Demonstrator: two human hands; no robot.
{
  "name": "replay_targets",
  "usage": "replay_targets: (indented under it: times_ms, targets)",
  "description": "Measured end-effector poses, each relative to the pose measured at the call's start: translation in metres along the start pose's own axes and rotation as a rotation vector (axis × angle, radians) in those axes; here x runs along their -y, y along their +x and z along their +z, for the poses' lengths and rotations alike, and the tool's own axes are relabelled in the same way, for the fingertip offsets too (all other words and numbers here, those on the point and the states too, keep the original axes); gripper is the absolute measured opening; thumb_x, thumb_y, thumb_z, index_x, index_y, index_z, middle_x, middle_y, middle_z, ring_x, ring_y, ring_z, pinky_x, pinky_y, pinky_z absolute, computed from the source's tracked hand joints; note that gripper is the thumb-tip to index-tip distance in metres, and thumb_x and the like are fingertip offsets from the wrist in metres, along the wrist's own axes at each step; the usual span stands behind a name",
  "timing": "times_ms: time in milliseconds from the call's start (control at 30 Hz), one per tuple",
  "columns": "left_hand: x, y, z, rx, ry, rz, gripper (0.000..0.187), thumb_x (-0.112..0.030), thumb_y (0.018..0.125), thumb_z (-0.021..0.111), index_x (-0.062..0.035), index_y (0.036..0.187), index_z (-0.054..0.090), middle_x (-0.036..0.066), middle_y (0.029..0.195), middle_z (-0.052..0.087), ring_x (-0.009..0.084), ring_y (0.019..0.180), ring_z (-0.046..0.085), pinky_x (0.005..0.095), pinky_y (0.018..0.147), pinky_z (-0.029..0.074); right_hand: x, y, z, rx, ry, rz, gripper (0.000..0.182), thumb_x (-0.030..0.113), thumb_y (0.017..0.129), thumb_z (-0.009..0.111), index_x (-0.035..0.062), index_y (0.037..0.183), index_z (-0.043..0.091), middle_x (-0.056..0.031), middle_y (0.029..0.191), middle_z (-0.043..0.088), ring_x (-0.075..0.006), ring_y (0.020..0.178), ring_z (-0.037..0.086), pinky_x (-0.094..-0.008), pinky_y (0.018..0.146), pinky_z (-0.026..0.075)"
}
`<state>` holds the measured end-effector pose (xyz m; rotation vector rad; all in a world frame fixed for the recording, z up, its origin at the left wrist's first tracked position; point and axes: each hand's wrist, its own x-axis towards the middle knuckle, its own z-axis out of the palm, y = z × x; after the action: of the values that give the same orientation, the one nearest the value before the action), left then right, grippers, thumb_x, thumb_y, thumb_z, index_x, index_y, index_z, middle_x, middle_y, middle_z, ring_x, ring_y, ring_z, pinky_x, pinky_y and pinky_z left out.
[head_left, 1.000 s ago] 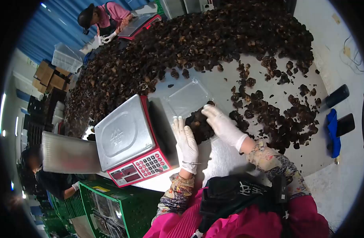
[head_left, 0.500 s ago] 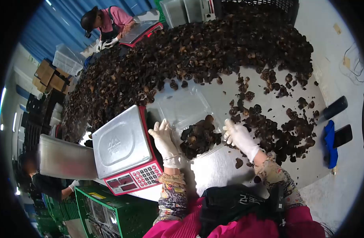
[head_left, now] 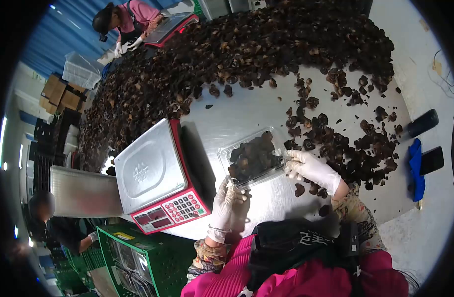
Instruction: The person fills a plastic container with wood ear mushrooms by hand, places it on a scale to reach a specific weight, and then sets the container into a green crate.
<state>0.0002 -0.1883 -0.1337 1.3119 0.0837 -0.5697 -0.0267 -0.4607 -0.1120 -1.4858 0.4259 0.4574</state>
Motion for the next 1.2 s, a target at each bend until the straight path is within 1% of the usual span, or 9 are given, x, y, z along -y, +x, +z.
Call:
replay_targets:
  times_ms: [167, 233, 367, 567, 667, 800, 967, 1100, 1200]
  targets:
    - [-0.007, 0.005, 0.006, -0.109, -0.117, 0.004, 0.034, -0.007, 0.094, 0.048, 0.0025, 0.126, 0.044, 0.009, 0.081, 0.062, 0.0130, 0.067, 0.061, 0.0230, 0.061, 0.049, 0.003, 0.001, 0.012, -0.057, 0.020, -0.001, 0.021, 0.006, 0.090, 0.050, -0.0020, 0.110, 0.050, -0.0058, 0.081, 0.061, -0.0086, 0.062, 0.056, -0.0218, 0.054, 0.045]
    - [-0.014, 0.003, 0.001, -0.203, -0.011, 0.032, 0.033, -0.003, 0.091, 0.048, 0.0025, 0.123, 0.046, 0.007, 0.079, 0.062, 0.0117, 0.062, 0.060, 0.0216, 0.057, 0.048, 0.001, 0.001, 0.017, -0.037, 0.126, -0.147, 0.016, 0.005, 0.090, 0.050, 0.0000, 0.105, 0.050, -0.0051, 0.079, 0.060, -0.0073, 0.062, 0.054, -0.0201, 0.054, 0.042]
    - [-0.060, -0.028, 0.003, -0.312, -0.016, 0.381, 0.033, -0.010, 0.091, 0.054, 0.0004, 0.122, 0.048, 0.004, 0.073, 0.062, 0.0091, 0.054, 0.056, 0.0172, 0.050, 0.041, 0.050, -0.017, 0.047, 0.012, 0.172, -0.309, 0.016, 0.006, 0.091, 0.050, 0.0028, 0.106, 0.048, -0.0035, 0.078, 0.059, -0.0052, 0.063, 0.052, -0.0186, 0.057, 0.040]
    - [-0.104, -0.049, -0.080, -0.489, 0.071, 0.459, 0.042, -0.017, 0.093, 0.054, 0.0039, 0.129, 0.045, 0.001, 0.075, 0.059, 0.0065, 0.057, 0.054, 0.0159, 0.050, 0.038, 0.090, 0.029, 0.135, 0.206, 0.152, -0.456, 0.034, 0.007, 0.091, 0.053, -0.0016, 0.122, 0.042, -0.0069, 0.083, 0.061, -0.0063, 0.062, 0.053, -0.0176, 0.055, 0.042]
    - [-0.109, -0.056, -0.130, -0.514, 0.158, 0.458, 0.048, -0.029, 0.097, 0.049, 0.0027, 0.131, 0.042, 0.004, 0.082, 0.063, 0.0077, 0.063, 0.057, 0.0192, 0.052, 0.042, 0.096, 0.045, 0.174, 0.285, 0.134, -0.341, 0.050, 0.017, 0.096, 0.048, -0.0066, 0.135, 0.029, -0.0114, 0.089, 0.062, -0.0109, 0.067, 0.058, -0.0206, 0.058, 0.047]
    - [-0.123, -0.092, -0.173, -0.764, 0.296, 0.520, 0.049, -0.035, 0.099, 0.043, 0.0012, 0.132, 0.041, 0.006, 0.080, 0.064, 0.0082, 0.060, 0.057, 0.0191, 0.055, 0.044, 0.088, 0.043, 0.181, 0.228, -0.039, -0.350, 0.043, 0.025, 0.098, 0.044, -0.0026, 0.131, 0.039, -0.0092, 0.092, 0.063, -0.0095, 0.068, 0.059, -0.0187, 0.056, 0.048]
    - [-0.124, -0.120, -0.219, -1.009, 0.175, 0.670, 0.046, -0.039, 0.098, 0.041, -0.0036, 0.125, 0.051, 0.007, 0.099, 0.063, 0.0117, 0.087, 0.058, 0.0242, 0.074, 0.043, 0.081, 0.045, 0.156, 0.179, -0.107, -0.366, 0.036, 0.031, 0.099, 0.043, -0.0001, 0.116, 0.052, -0.0045, 0.089, 0.062, -0.0062, 0.067, 0.056, -0.0176, 0.057, 0.045]
    - [-0.127, -0.118, -0.224, -1.139, 0.267, 0.726, 0.049, -0.043, 0.097, 0.041, -0.0041, 0.126, 0.052, 0.009, 0.115, 0.061, 0.0166, 0.109, 0.054, 0.0317, 0.092, 0.037, 0.084, 0.048, 0.158, 0.179, -0.037, -0.331, 0.039, 0.035, 0.099, 0.042, 0.0006, 0.114, 0.053, -0.0034, 0.086, 0.061, -0.0056, 0.068, 0.056, -0.0173, 0.058, 0.045]
    - [-0.125, -0.101, -0.222, -1.092, 0.286, 0.719, 0.048, -0.041, 0.098, 0.040, -0.0037, 0.125, 0.054, 0.011, 0.121, 0.058, 0.0188, 0.115, 0.051, 0.0341, 0.097, 0.034, 0.087, 0.051, 0.165, 0.217, -0.052, -0.328, 0.045, 0.038, 0.099, 0.039, -0.0002, 0.120, 0.050, -0.0047, 0.086, 0.062, -0.0061, 0.067, 0.057, -0.0171, 0.056, 0.045]
